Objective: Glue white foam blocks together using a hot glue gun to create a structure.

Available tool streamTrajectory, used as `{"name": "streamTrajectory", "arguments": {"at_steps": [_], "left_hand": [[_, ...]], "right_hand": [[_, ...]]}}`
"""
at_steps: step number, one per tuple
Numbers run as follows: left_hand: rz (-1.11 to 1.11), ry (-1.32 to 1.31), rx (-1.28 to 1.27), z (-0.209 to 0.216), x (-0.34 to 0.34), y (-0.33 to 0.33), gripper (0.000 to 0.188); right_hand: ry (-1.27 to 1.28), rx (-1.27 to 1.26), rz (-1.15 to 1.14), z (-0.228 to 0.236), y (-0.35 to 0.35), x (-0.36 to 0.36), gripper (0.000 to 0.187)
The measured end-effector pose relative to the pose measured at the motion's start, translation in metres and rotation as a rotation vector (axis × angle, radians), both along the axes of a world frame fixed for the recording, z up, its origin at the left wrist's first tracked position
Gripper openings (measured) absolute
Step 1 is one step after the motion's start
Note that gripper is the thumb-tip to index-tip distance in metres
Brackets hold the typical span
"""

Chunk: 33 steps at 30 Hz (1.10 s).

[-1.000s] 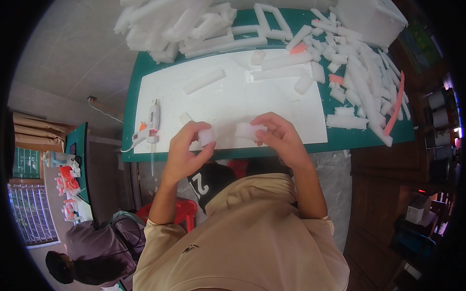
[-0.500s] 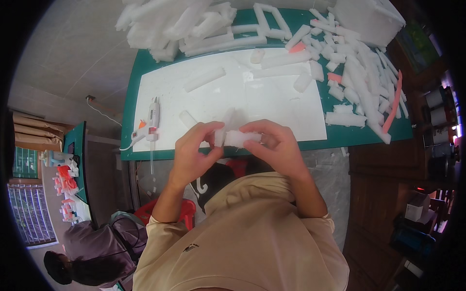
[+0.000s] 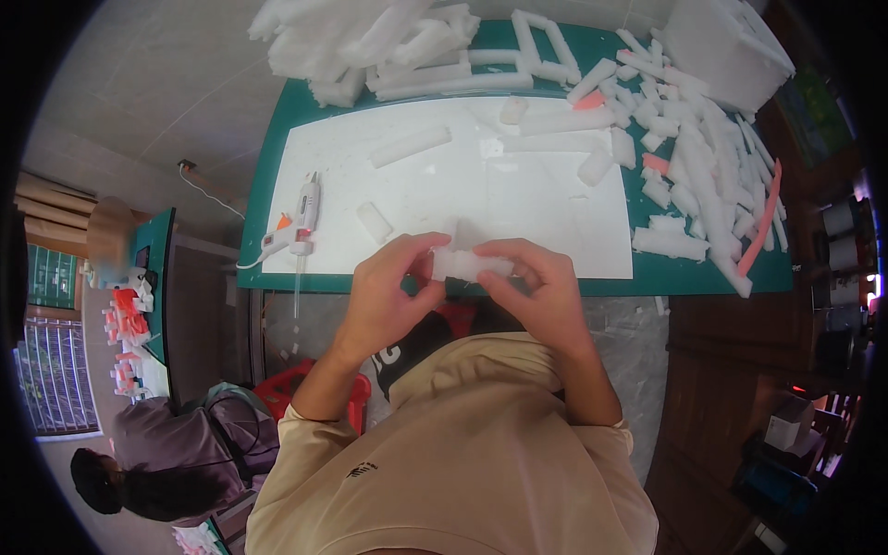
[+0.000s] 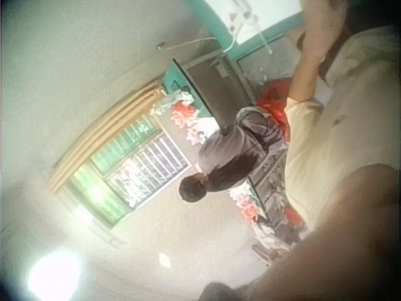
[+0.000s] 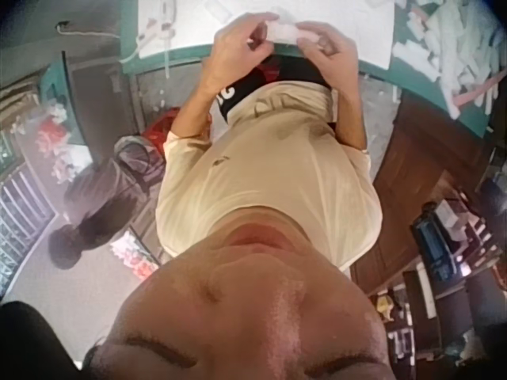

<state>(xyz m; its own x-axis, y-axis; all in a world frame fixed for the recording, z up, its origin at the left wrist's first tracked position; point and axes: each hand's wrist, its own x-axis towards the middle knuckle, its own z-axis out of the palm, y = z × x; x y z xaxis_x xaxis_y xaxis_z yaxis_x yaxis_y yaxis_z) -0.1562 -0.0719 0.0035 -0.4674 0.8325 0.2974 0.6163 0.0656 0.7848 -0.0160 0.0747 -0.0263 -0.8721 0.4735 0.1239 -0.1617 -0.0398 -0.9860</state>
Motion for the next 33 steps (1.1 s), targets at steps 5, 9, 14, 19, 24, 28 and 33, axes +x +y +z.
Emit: {"name": "streamTrajectory", "arguments": {"at_steps": [5,9,14,19,24,28,33], "left_hand": [[-0.077,-0.068,-0.018,0.006,0.004,0.001,0.044],[-0.23,-0.463,0.055,-0.003,0.004,0.001,0.041],[-0.217,-0.599,0.003,-0.006,0.007,0.009,0.025],[-0.189,-0.667,0.037,-0.008,0.009,0.007,0.018],[-0.1,-0.574,0.029,-0.002,0.013,-0.013,0.017],[-0.093,-0.451,0.123,-0.009,0.025,-0.029,0.014],[-0.051,-0.407,0.264,0.004,0.057,-0.061,0.015]], "right_hand": [[-0.003,-0.053,0.007,0.001,0.004,0.007,0.028],[-0.058,-0.046,-0.002,0.004,0.008,0.017,0.027],[0.02,-0.12,-0.01,-0.009,0.01,0.022,0.024],[-0.007,-0.107,0.029,-0.004,0.011,0.022,0.024],[-0.046,-0.027,0.016,0.001,0.001,0.014,0.021],[-0.088,0.09,0.065,-0.012,-0.005,0.023,0.023],[0.162,0.04,0.083,-0.008,-0.033,0.03,0.03]]}}
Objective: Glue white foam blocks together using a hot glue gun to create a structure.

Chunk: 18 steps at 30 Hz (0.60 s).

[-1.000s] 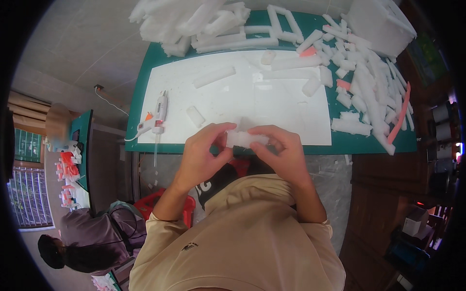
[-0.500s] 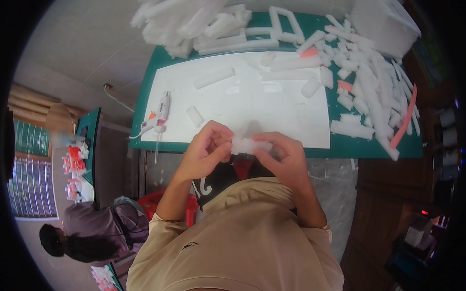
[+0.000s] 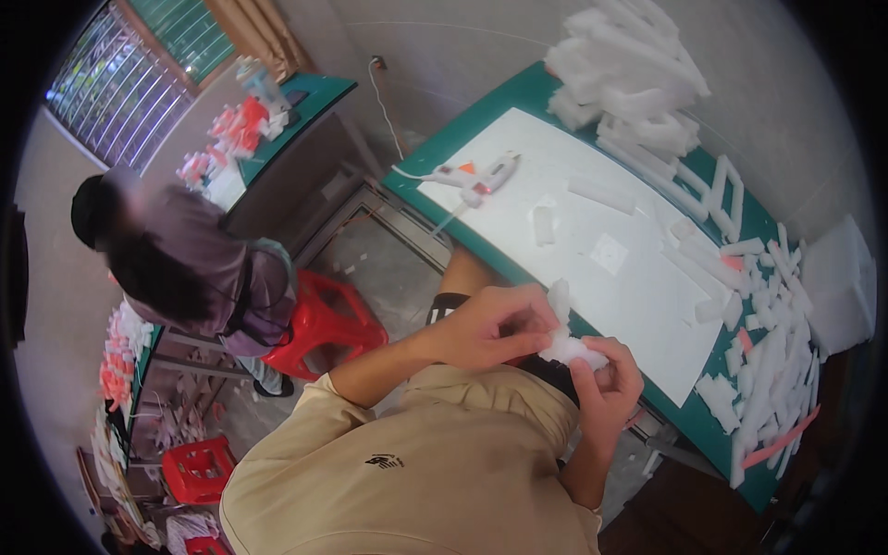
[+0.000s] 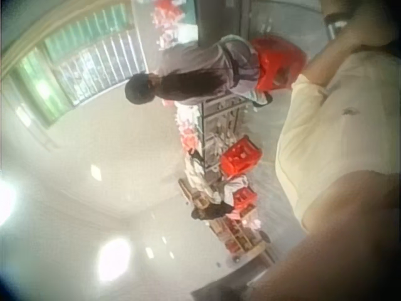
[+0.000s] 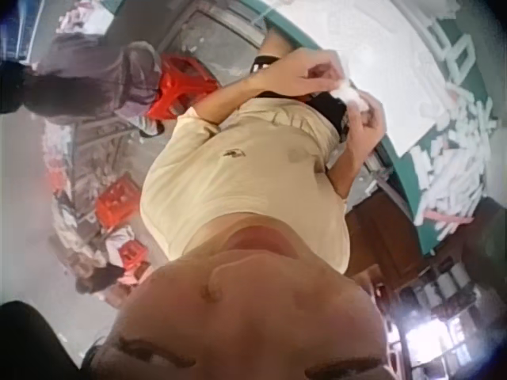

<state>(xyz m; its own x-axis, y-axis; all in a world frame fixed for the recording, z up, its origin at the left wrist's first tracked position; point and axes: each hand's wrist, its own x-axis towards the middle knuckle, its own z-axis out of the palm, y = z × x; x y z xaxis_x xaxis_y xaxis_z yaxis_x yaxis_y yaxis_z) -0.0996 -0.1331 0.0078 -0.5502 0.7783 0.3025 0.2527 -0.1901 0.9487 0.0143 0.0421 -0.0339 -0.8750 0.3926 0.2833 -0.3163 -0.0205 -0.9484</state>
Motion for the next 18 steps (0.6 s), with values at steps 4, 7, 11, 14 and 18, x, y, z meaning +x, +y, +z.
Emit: {"name": "streamTrajectory", "arguments": {"at_steps": [4,7,11,14,18], "left_hand": [[0.071,0.06,0.043,-0.001,0.027,-0.03,0.014],[0.124,0.099,0.052,-0.006,0.046,-0.056,0.013],[0.183,0.179,0.193,-0.032,0.074,-0.083,0.016],[0.162,0.194,0.208,-0.045,0.094,-0.102,0.017],[0.131,0.26,0.218,-0.054,0.115,-0.119,0.017]], "right_hand": [[0.085,0.075,0.04,0.014,-0.028,0.019,0.028],[0.018,0.09,0.06,0.019,-0.052,0.037,0.025],[0.077,0.102,0.136,0.009,-0.083,0.064,0.023],[0.063,0.068,0.17,-0.008,-0.101,0.09,0.024],[0.064,0.124,0.196,-0.017,-0.113,0.117,0.024]]}}
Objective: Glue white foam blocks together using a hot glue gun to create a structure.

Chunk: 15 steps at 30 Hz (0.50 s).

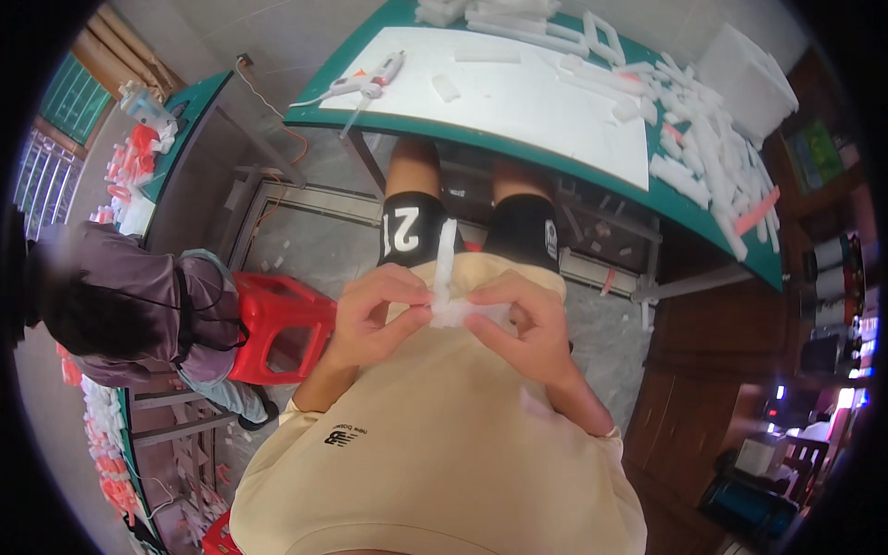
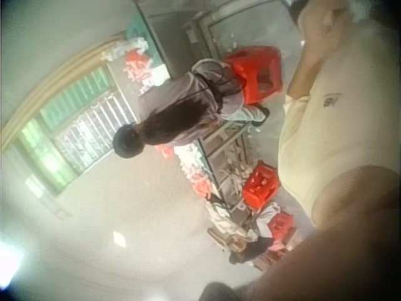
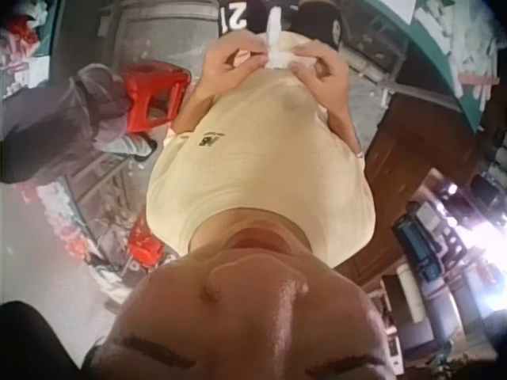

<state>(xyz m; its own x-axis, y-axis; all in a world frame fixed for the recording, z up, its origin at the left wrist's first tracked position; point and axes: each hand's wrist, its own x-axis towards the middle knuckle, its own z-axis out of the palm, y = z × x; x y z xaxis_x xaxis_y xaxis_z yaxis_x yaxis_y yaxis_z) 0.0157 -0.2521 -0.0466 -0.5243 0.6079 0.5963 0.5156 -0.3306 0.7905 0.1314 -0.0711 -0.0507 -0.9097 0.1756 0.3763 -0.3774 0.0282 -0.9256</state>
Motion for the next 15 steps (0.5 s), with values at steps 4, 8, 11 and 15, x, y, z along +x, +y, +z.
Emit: {"name": "streamTrajectory", "arguments": {"at_steps": [4,8,11,15], "left_hand": [[-0.056,-0.022,-0.024,-0.007,0.014,-0.01,0.021],[-0.026,-0.015,0.033,-0.013,0.02,-0.013,0.019],[-0.008,0.005,0.057,-0.014,0.022,-0.017,0.017],[-0.003,0.072,0.089,-0.014,0.02,-0.019,0.018]], "right_hand": [[0.049,0.097,-0.015,-0.001,-0.005,0.012,0.023],[0.03,0.134,-0.03,0.001,-0.009,0.017,0.022],[0.016,0.19,-0.027,0.004,-0.011,0.017,0.02],[0.042,0.202,-0.007,0.005,-0.013,0.016,0.02]]}}
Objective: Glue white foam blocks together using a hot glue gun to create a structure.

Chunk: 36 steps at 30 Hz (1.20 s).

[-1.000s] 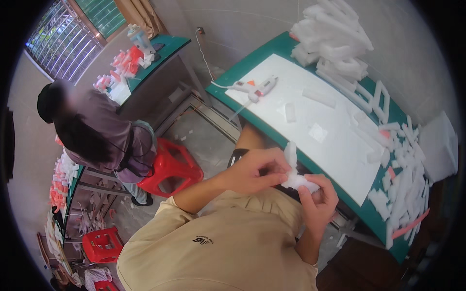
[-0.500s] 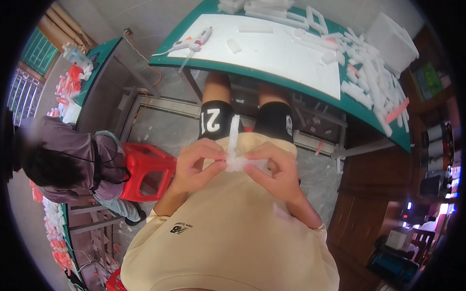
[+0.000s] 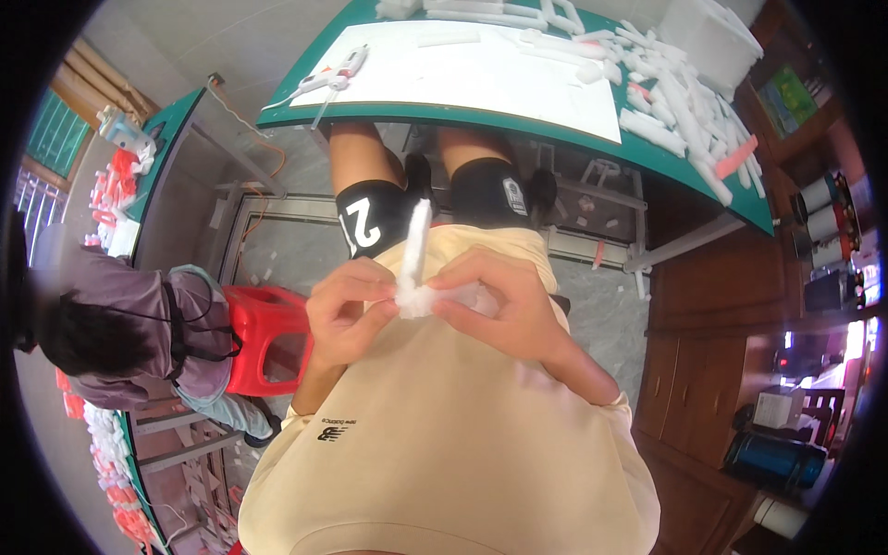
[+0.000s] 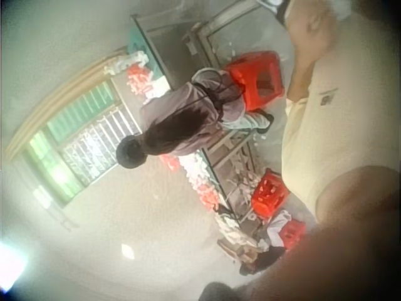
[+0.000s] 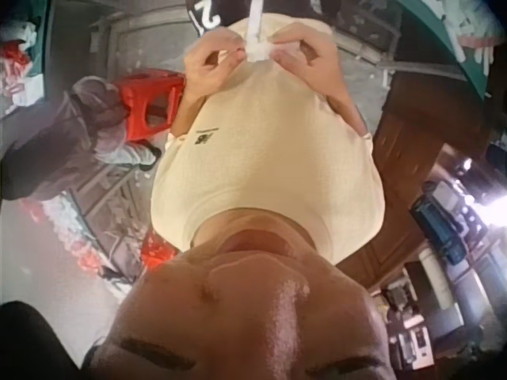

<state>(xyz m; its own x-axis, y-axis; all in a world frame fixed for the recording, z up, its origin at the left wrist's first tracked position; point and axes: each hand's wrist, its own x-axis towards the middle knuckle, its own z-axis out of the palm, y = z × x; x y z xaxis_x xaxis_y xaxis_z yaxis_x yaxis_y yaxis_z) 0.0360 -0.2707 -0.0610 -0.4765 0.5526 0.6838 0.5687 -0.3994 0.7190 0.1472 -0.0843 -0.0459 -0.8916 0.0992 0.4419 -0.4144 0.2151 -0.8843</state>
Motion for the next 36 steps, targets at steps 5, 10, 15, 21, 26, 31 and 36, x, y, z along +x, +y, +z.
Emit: {"name": "streamTrajectory", "arguments": {"at_steps": [5,10,15,21,26,31,36], "left_hand": [[-0.011,-0.004,0.022,0.002,-0.004,0.002,0.019],[-0.022,-0.024,-0.011,-0.002,-0.007,0.003,0.019],[-0.022,-0.046,0.004,-0.003,-0.012,0.01,0.02],[-0.02,-0.026,-0.098,0.003,-0.021,0.022,0.018],[-0.039,-0.062,-0.109,0.004,-0.02,0.023,0.018],[-0.07,-0.095,-0.103,-0.005,-0.015,0.024,0.017],[-0.08,-0.098,-0.129,-0.012,-0.011,0.024,0.017]], "right_hand": [[0.013,-0.013,-0.012,0.0,-0.001,-0.002,0.02],[-0.079,-0.05,-0.001,0.0,-0.001,-0.001,0.019],[-0.088,-0.074,-0.019,-0.005,0.002,-0.004,0.019],[-0.071,-0.04,-0.041,-0.007,0.02,-0.012,0.019],[-0.09,-0.198,-0.007,-0.008,0.018,-0.011,0.019],[-0.106,-0.201,-0.03,-0.015,0.013,-0.001,0.019],[-0.136,-0.143,-0.08,-0.021,0.012,0.009,0.019]]}}
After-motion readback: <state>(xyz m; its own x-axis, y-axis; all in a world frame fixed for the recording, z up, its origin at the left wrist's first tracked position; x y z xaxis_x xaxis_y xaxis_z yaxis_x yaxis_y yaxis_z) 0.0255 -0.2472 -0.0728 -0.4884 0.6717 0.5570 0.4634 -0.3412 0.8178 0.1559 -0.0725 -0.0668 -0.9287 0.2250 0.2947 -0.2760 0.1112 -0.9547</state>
